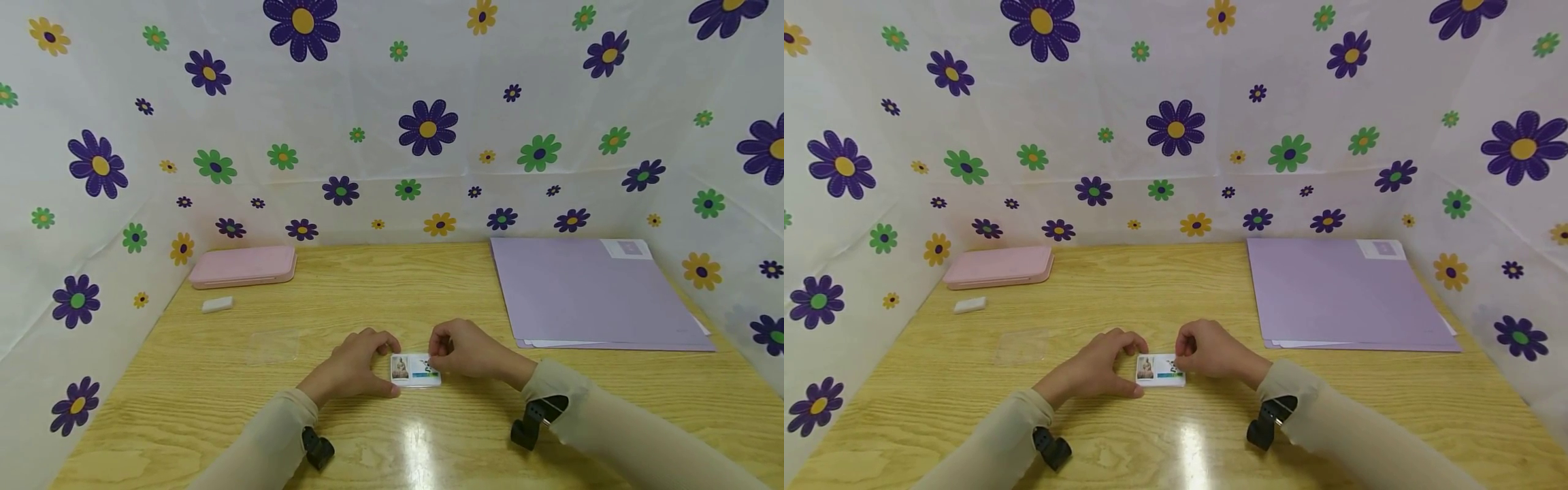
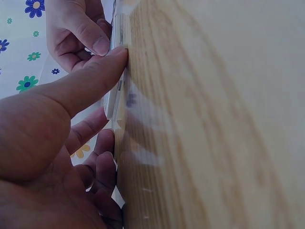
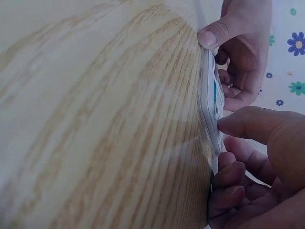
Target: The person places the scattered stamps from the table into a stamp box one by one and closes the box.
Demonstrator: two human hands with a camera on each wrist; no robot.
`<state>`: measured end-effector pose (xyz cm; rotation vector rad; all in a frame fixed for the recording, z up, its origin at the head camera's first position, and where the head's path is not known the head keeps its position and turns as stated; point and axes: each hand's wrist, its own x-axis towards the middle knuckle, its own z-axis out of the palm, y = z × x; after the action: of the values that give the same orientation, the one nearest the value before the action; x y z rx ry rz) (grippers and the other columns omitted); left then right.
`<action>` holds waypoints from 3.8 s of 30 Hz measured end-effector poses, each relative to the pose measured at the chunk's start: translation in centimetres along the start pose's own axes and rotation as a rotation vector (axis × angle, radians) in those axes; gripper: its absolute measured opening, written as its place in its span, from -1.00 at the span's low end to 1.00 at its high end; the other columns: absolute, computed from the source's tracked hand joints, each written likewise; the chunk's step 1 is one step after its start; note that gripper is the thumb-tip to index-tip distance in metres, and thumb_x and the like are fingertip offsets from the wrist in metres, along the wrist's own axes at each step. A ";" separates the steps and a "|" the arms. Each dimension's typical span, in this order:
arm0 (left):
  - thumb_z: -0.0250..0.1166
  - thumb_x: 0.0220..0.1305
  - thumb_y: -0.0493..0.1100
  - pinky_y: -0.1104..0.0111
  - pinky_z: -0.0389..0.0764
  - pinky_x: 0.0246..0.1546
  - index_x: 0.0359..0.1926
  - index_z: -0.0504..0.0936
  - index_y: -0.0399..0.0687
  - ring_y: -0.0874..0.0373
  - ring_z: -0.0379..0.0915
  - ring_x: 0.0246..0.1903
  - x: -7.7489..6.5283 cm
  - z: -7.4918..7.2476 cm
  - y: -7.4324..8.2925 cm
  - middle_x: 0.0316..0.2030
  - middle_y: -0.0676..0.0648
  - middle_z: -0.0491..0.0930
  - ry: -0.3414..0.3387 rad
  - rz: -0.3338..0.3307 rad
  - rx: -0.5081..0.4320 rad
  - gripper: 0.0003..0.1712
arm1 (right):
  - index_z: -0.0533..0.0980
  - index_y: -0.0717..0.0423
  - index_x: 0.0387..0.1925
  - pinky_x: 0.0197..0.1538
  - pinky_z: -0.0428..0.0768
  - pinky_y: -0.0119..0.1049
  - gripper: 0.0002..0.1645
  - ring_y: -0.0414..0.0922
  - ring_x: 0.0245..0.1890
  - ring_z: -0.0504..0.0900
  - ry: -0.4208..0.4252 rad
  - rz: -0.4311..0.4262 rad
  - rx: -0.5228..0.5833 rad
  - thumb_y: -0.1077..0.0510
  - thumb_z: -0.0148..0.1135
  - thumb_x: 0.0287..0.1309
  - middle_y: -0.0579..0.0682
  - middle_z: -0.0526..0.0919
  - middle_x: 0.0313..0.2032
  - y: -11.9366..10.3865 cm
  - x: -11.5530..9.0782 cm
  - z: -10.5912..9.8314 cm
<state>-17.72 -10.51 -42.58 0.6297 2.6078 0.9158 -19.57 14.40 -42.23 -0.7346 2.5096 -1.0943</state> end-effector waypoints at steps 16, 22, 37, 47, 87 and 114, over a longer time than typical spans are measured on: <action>0.63 -0.11 0.10 0.02 0.33 -0.02 -0.02 0.54 0.22 0.06 0.28 -0.07 0.0 0.0 -0.1 -0.13 0.08 0.41 -0.004 -0.002 0.001 -0.38 | 0.62 0.04 -0.48 -0.41 0.46 -0.33 -0.88 -0.22 -0.52 0.48 -0.012 -0.014 0.031 0.25 0.37 0.15 -0.14 0.57 -0.54 -0.1 -0.3 -0.1; 0.63 -0.12 0.11 0.03 0.32 -0.03 -0.02 0.54 0.23 0.07 0.28 -0.08 0.1 0.1 -0.3 -0.14 0.09 0.41 -0.001 0.003 0.003 -0.38 | 0.61 0.00 -0.48 -0.41 0.47 -0.33 -0.86 -0.22 -0.52 0.48 -0.009 -0.004 0.024 0.26 0.38 0.13 -0.15 0.57 -0.54 -0.1 -0.2 -0.1; 0.63 -0.12 0.09 0.01 0.31 0.00 -0.01 0.54 0.24 0.06 0.28 -0.07 0.1 0.1 -0.3 -0.13 0.10 0.41 -0.005 -0.002 -0.016 -0.38 | 0.60 0.04 -0.45 -0.44 0.45 -0.33 -0.87 -0.19 -0.51 0.46 0.011 0.041 0.068 0.26 0.37 0.17 -0.11 0.55 -0.51 0.1 -0.1 -0.2; 0.64 -0.13 0.08 0.02 0.31 -0.01 0.01 0.54 0.24 0.06 0.27 -0.07 -0.1 -0.1 -0.2 -0.13 0.09 0.40 -0.018 -0.008 -0.033 -0.35 | 0.61 0.05 -0.44 -0.43 0.45 -0.31 -0.89 -0.17 -0.50 0.46 0.023 0.053 0.104 0.25 0.36 0.19 -0.09 0.57 -0.48 0.1 -0.1 -0.3; 0.42 0.25 -0.08 0.06 0.50 0.00 0.09 0.59 -0.01 0.00 0.47 -0.01 -2.8 -3.2 -1.8 0.01 -0.06 0.56 0.125 -0.003 -0.251 -0.59 | 0.60 0.21 -0.13 -0.20 0.58 -0.25 -0.77 -0.08 -0.24 0.58 0.073 -0.071 0.202 0.17 0.35 0.23 -0.06 0.63 -0.25 -4.0 1.7 -0.5; 0.45 0.20 0.01 0.08 0.45 -0.04 0.26 0.48 0.06 -0.08 0.43 0.10 -9.0 -10.6 -8.1 0.13 -0.14 0.52 0.207 -0.053 -0.145 -0.37 | 0.50 0.02 0.13 -0.08 0.57 -0.23 -0.51 0.04 0.04 0.52 0.005 -0.128 0.292 0.10 0.41 0.17 -0.13 0.52 0.05 -9.7 5.5 3.5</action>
<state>-16.91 -26.11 -38.66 0.4465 2.6887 1.1983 -19.25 3.58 -37.72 -0.8147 2.2625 -1.4677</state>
